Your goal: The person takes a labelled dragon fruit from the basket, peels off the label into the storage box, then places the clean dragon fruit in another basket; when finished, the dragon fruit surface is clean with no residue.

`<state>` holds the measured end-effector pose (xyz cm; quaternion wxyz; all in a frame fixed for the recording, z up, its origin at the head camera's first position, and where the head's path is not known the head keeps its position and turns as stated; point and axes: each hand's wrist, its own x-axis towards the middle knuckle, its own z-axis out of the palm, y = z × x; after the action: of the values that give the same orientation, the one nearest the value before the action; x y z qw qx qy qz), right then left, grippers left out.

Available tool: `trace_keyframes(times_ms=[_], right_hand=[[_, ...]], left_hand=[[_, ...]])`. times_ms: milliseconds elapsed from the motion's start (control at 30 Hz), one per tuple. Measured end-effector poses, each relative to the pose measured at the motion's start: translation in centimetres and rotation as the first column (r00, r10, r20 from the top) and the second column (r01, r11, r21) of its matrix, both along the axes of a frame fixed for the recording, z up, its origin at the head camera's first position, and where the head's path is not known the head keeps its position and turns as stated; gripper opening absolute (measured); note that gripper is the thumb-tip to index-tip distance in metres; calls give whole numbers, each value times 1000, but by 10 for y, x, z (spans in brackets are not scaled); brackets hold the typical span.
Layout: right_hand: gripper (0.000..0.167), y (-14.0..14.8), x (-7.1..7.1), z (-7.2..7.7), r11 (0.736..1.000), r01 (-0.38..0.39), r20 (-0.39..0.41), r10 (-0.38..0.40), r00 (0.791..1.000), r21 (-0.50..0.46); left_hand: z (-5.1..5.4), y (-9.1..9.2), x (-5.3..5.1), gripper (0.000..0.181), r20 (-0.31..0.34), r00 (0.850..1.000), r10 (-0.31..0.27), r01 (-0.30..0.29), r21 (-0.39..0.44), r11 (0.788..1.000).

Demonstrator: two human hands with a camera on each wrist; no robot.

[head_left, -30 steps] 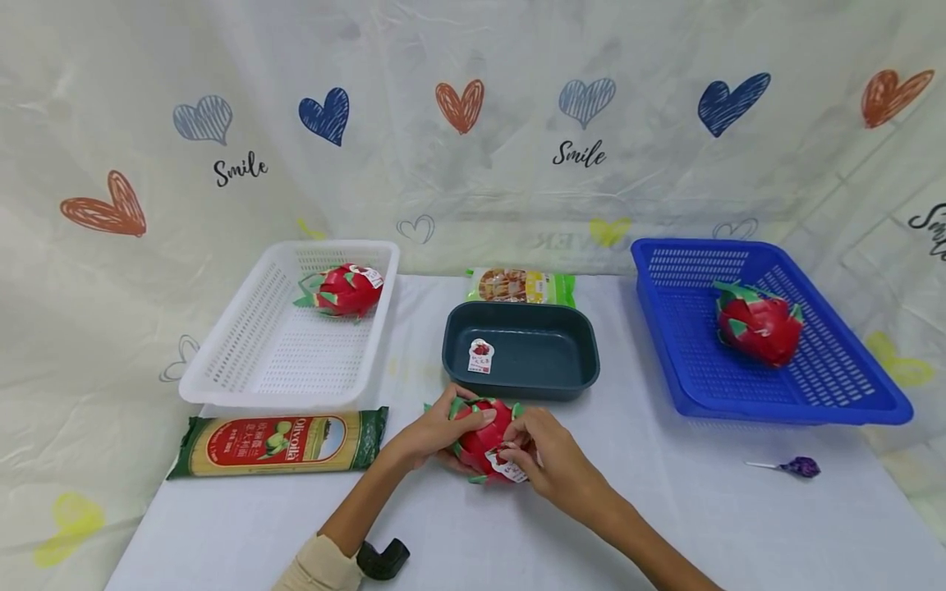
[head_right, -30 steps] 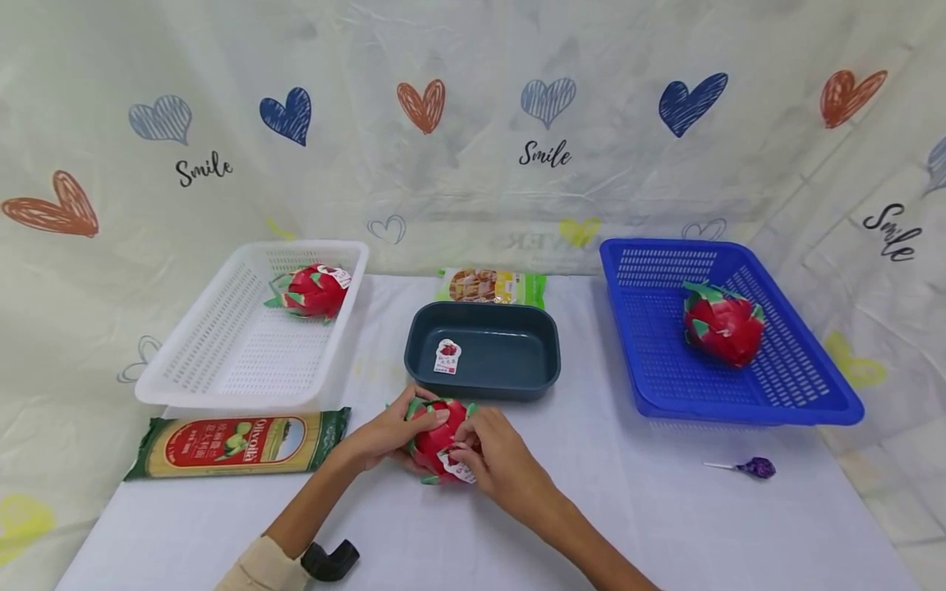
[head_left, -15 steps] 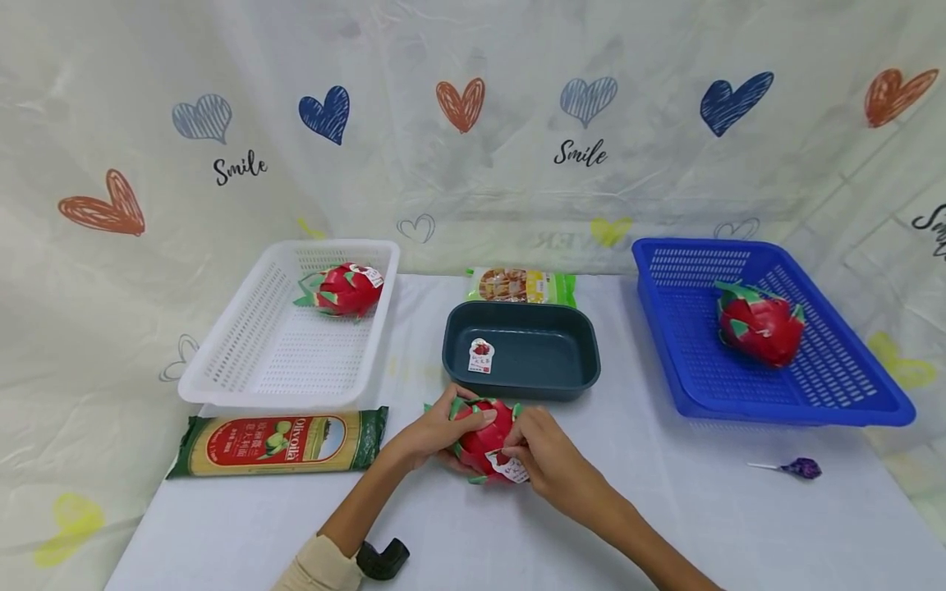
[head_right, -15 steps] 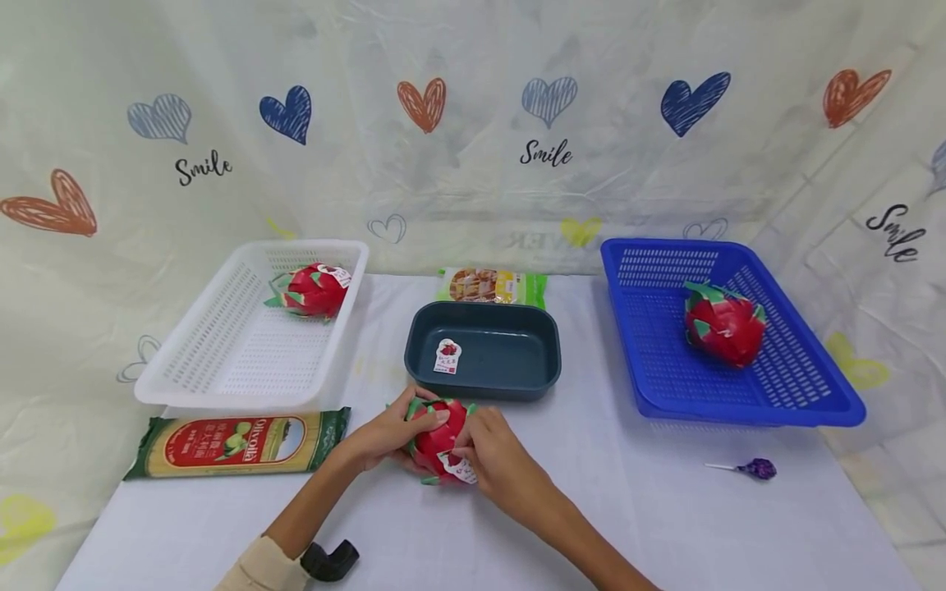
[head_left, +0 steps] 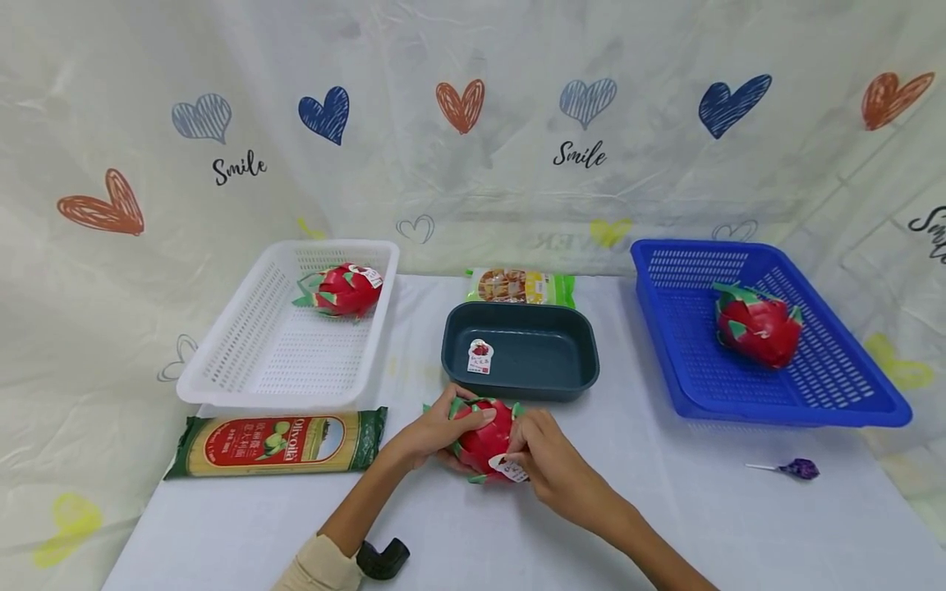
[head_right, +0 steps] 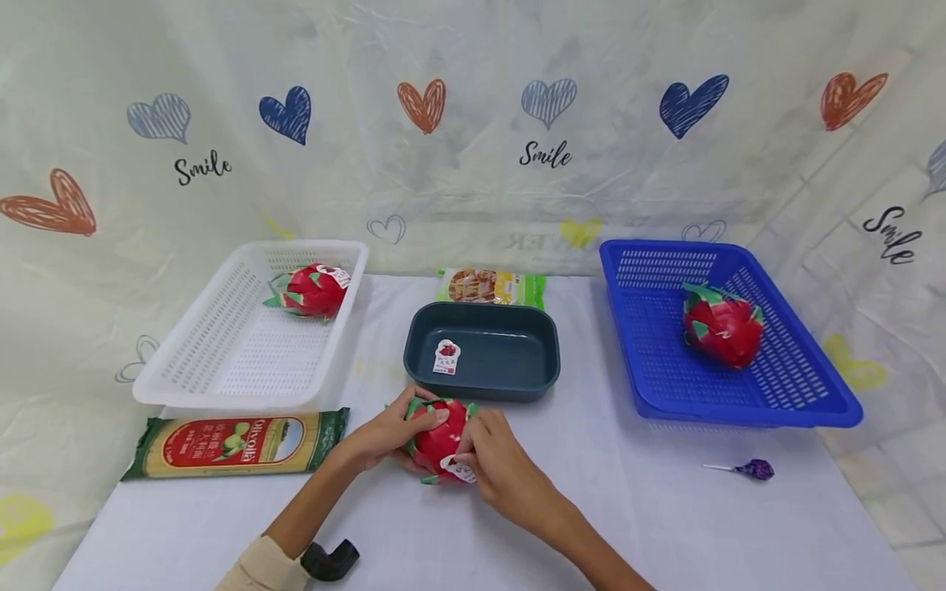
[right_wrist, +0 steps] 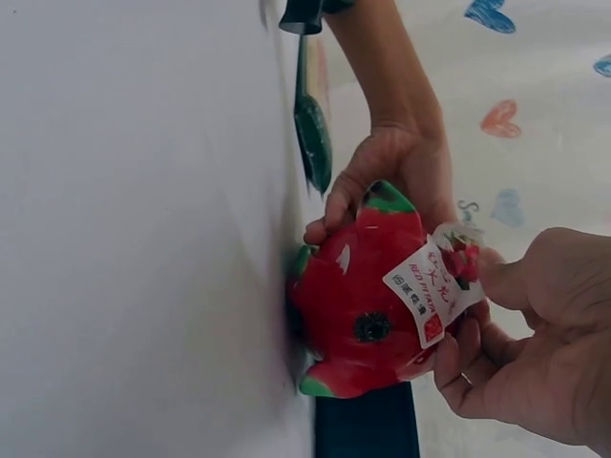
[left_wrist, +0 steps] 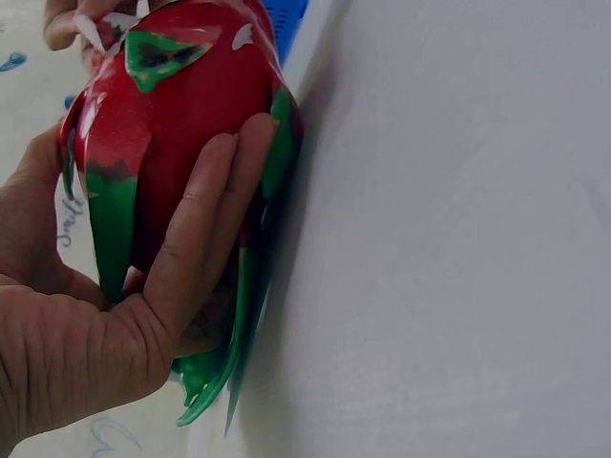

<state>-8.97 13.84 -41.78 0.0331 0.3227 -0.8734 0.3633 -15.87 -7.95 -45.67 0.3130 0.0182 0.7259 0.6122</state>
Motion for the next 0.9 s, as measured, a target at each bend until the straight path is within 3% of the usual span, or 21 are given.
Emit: trace_keyframes(times_ms=[100,200,367,433,533,600,667,767,900], right_hand=[[26,5,-1,4,998,-38,106,43,993,-52],[22,12,-2,7,993,-63,214,84,973,-105],[13,19,-7,9,985,-90,314,133,940,-146],[10,22,-9,12,978,-106,384,170,908,-182],[11,26,-12,17,959,-134,482,242,842,-248],[13,26,-17,20,954,-112,530,251,810,-279],[15,25,-23,23,954,-50,541,210,815,-295],[17,24,-35,26,947,130,541,53,839,-293],[25,24,-55,30,889,365,539,-171,825,-276]], left_hand=[[1,-1,0,60,4,1000,1,-1,4,1000],[1,-3,0,61,2,1000,2,-2,0,1000],[1,-4,-1,62,-6,1000,5,-5,-19,1000],[1,-4,-1,62,-5,1000,5,-5,-21,1000],[2,-5,-1,63,-7,1000,5,-5,-18,1000],[3,-5,0,64,-9,1000,5,-5,-15,1000],[3,-5,0,64,-12,1000,7,-7,-17,1000],[2,-4,0,65,-12,1000,4,-4,-20,1000],[2,-3,0,66,-3,1000,1,-1,-17,1000]])
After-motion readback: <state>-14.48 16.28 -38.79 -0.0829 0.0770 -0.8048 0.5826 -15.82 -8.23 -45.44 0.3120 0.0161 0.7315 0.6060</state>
